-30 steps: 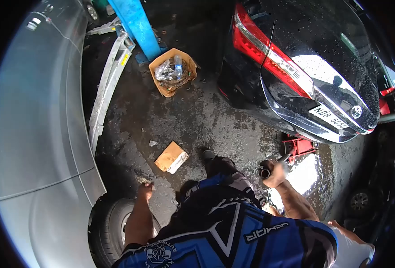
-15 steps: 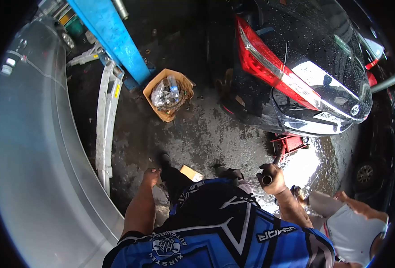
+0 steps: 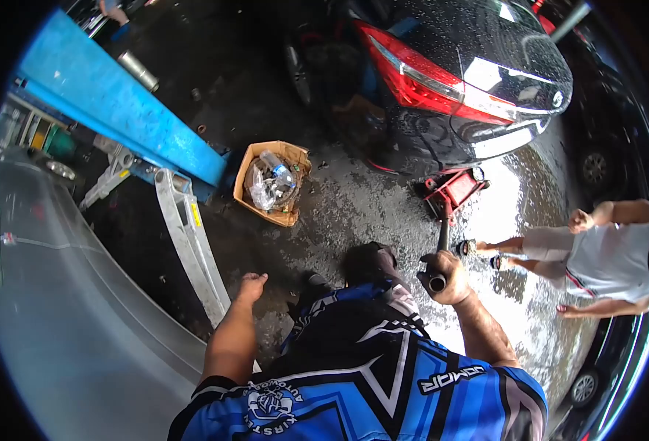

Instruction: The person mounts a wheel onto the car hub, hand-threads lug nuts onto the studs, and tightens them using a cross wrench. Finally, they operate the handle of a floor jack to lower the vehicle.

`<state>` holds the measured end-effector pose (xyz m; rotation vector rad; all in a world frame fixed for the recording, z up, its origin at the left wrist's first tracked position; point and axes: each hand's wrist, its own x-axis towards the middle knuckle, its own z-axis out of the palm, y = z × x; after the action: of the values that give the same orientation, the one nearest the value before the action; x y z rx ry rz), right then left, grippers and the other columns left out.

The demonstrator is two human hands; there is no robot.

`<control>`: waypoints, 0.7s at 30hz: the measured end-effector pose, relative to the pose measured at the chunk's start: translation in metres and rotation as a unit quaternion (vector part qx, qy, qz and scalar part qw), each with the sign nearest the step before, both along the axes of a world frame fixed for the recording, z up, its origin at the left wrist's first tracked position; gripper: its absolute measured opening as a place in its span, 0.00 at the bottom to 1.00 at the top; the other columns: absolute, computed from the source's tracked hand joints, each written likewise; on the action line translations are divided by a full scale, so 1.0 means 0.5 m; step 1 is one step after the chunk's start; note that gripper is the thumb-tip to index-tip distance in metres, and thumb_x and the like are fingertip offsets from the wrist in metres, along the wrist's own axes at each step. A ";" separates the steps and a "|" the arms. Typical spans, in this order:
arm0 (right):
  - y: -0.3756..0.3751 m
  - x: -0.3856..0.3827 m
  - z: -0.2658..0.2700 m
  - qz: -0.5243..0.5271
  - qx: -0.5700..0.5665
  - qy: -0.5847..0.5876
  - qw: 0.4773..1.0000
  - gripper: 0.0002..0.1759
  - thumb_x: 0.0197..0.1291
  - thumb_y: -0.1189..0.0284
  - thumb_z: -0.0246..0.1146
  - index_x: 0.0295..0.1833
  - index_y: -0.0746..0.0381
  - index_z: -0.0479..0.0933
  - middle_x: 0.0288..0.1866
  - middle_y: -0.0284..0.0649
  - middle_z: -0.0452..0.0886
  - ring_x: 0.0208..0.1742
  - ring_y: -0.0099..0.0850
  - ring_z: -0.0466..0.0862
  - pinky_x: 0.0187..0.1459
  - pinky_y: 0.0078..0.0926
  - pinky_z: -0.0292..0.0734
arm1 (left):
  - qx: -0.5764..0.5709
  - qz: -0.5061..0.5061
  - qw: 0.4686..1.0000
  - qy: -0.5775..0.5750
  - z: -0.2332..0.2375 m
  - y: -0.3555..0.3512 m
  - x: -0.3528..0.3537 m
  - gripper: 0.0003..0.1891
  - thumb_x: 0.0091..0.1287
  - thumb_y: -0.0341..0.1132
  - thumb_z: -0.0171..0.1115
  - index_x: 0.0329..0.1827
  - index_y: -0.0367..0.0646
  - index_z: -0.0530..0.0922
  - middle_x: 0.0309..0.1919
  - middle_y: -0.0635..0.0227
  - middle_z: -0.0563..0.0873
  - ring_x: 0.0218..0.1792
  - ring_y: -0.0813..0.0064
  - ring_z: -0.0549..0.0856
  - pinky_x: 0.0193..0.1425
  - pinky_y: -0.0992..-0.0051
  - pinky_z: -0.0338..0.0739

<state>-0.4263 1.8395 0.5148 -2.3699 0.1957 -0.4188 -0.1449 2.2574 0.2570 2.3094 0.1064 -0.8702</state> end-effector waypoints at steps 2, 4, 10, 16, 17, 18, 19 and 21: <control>0.013 0.020 0.025 -0.022 0.009 -0.004 1.000 0.18 0.42 0.78 0.71 0.43 0.62 0.77 0.24 0.37 0.77 0.27 0.41 0.79 0.33 0.37 0.73 | 0.014 -0.050 0.998 -0.024 0.000 -0.024 0.045 0.21 0.60 0.45 0.70 0.45 0.36 0.80 0.33 0.64 0.84 0.33 0.73 0.81 0.39 0.72 0.77; 0.017 0.045 0.048 -0.038 0.026 -0.013 0.999 0.19 0.42 0.78 0.72 0.43 0.62 0.77 0.24 0.37 0.78 0.27 0.38 0.80 0.31 0.34 0.74 | -0.002 -0.041 0.999 -0.025 -0.002 -0.064 0.090 0.20 0.60 0.45 0.70 0.45 0.37 0.80 0.32 0.65 0.84 0.31 0.74 0.81 0.37 0.72 0.77; 0.022 0.117 0.114 -0.095 0.081 -0.008 0.992 0.20 0.42 0.78 0.73 0.43 0.65 0.77 0.26 0.38 0.81 0.27 0.34 0.84 0.32 0.31 0.78 | -0.027 -0.042 0.999 0.017 0.031 -0.166 0.170 0.22 0.59 0.46 0.70 0.46 0.36 0.81 0.43 0.54 0.86 0.47 0.63 0.85 0.53 0.68 0.77; 0.034 0.166 0.133 -0.115 0.073 -0.030 0.990 0.19 0.41 0.77 0.73 0.42 0.64 0.77 0.28 0.39 0.81 0.30 0.34 0.84 0.36 0.32 0.79 | -0.047 -0.050 0.998 0.014 -0.013 -0.150 0.278 0.20 0.59 0.45 0.70 0.45 0.38 0.80 0.36 0.63 0.84 0.36 0.70 0.81 0.42 0.72 0.76; 0.031 0.168 0.130 -0.113 0.060 -0.041 0.991 0.18 0.41 0.77 0.73 0.41 0.64 0.77 0.30 0.40 0.82 0.32 0.34 0.85 0.37 0.32 0.78 | -0.081 -0.043 0.996 0.003 -0.020 -0.146 0.302 0.19 0.60 0.44 0.70 0.45 0.39 0.79 0.33 0.69 0.82 0.28 0.77 0.79 0.33 0.76 0.75; 0.031 0.166 0.123 -0.117 0.056 -0.063 0.990 0.16 0.42 0.78 0.72 0.40 0.64 0.77 0.32 0.42 0.82 0.36 0.35 0.84 0.39 0.31 0.78 | -0.124 0.018 0.991 0.037 0.023 -0.154 0.326 0.18 0.61 0.45 0.70 0.46 0.41 0.79 0.33 0.70 0.82 0.27 0.78 0.78 0.28 0.77 0.73; 0.041 0.168 0.120 -0.165 0.115 -0.069 0.977 0.14 0.43 0.78 0.71 0.38 0.65 0.77 0.33 0.42 0.81 0.36 0.36 0.83 0.41 0.31 0.78 | -0.123 0.046 0.991 0.027 0.061 -0.159 0.359 0.17 0.61 0.45 0.69 0.46 0.43 0.79 0.32 0.71 0.82 0.26 0.80 0.77 0.23 0.79 0.69; 0.054 0.188 0.128 -0.226 0.152 -0.117 0.955 0.13 0.45 0.77 0.70 0.38 0.65 0.77 0.33 0.40 0.80 0.36 0.33 0.82 0.42 0.30 0.77 | -0.196 0.110 0.974 -0.022 0.092 -0.154 0.451 0.11 0.62 0.40 0.69 0.36 0.44 0.78 0.22 0.74 0.77 0.20 0.82 0.72 0.24 0.79 0.66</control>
<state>-0.3322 1.8663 0.5788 -1.9426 0.6493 -0.8187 0.0805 2.1802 0.3032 1.9040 0.1525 -0.6604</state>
